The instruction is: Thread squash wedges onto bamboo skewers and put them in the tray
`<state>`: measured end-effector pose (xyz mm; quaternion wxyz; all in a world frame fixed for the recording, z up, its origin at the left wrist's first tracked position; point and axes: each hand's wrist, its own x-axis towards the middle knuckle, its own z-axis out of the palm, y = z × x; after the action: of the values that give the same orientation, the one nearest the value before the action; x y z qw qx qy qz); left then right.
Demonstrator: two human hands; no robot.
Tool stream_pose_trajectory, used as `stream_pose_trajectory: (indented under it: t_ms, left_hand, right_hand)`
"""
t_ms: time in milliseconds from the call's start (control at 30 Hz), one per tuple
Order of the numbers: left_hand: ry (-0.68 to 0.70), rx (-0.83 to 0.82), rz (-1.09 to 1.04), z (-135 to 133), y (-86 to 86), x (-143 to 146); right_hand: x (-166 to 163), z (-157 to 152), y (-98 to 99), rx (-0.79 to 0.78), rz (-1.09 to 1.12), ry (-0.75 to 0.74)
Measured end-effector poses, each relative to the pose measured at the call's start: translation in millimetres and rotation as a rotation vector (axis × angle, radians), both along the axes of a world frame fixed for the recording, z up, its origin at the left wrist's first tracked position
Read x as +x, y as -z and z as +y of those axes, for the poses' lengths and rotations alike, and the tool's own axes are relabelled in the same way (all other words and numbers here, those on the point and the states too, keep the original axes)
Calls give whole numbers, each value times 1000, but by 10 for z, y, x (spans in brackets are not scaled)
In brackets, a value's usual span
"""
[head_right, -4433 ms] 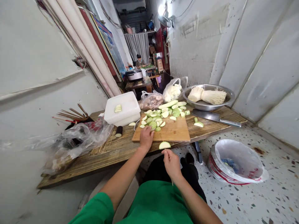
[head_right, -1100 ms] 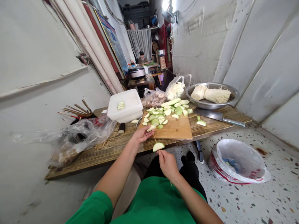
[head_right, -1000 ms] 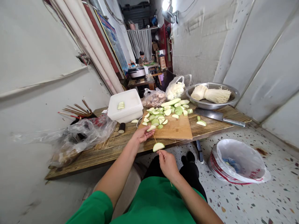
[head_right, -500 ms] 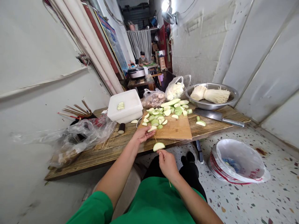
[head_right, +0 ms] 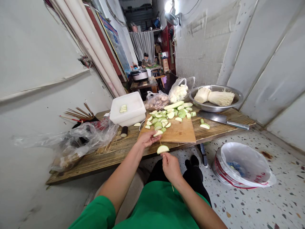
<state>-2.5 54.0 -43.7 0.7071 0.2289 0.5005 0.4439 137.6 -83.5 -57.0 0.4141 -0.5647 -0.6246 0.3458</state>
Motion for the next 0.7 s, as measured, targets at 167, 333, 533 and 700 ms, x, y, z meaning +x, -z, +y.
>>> stream_pose_trajectory:
  t_ms: [167, 333, 533, 700]
  left_hand:
    - [-13, -27, -1, -53, -36, 63]
    - [-22, -21, 2, -65, -71, 89]
    - [-3, 20, -47, -45, -81, 114]
    - [-143, 8, -154, -53, -82, 187]
  right_hand:
    - [2, 11, 20, 37, -8, 19]
    - [6, 42, 47, 60, -41, 50]
    - [8, 64, 29, 80, -47, 36]
    - [-23, 61, 13, 81, -40, 18]
